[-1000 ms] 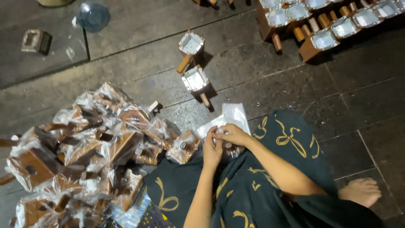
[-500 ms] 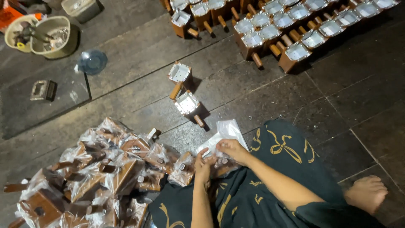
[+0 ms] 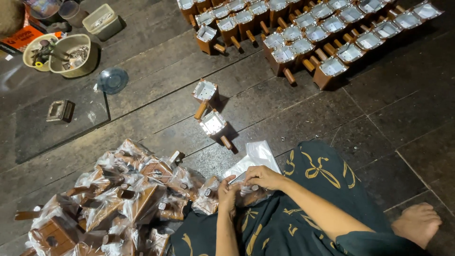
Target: Packaging small wooden items into individual plastic bags on a workshop floor.
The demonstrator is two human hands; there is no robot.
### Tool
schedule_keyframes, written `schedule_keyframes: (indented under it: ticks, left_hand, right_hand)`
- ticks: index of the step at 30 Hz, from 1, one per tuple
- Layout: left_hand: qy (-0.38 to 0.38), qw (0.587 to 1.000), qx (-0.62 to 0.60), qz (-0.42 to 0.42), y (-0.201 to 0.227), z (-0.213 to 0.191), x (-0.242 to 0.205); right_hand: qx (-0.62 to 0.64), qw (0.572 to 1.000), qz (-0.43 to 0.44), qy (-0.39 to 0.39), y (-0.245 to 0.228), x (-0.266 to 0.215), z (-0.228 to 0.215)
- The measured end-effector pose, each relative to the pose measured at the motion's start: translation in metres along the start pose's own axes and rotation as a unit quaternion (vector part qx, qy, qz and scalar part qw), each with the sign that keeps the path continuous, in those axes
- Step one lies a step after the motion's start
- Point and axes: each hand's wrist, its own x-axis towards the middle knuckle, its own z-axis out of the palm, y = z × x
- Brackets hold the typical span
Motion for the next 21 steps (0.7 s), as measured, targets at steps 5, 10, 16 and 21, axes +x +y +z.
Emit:
schedule_keyframes:
  ticks: [5,10,16,21]
  left_hand:
    - [0.001,0.997,-0.026,0.069,-0.002,0.000,-0.002]
    - [-0.038,0.989,0.039,0.141,-0.010,-0.014,0.000]
    - [-0.041,0.967,0.201,0.151,-0.014,-0.012,0.004]
    - [0.028,0.906,0.360,0.220,0.000,-0.005,-0.013]
  right_hand:
    - [-0.224,0.971,-0.053,-0.062,-0.018,0.005,-0.006]
    - [-0.279,0.943,-0.178,-0.027,0.005,0.003,-0.002]
    - [-0.174,0.974,-0.146,0.001,0.007,-0.007,0.006]
    - [-0.115,0.984,-0.101,0.089,0.015,-0.007,0.009]
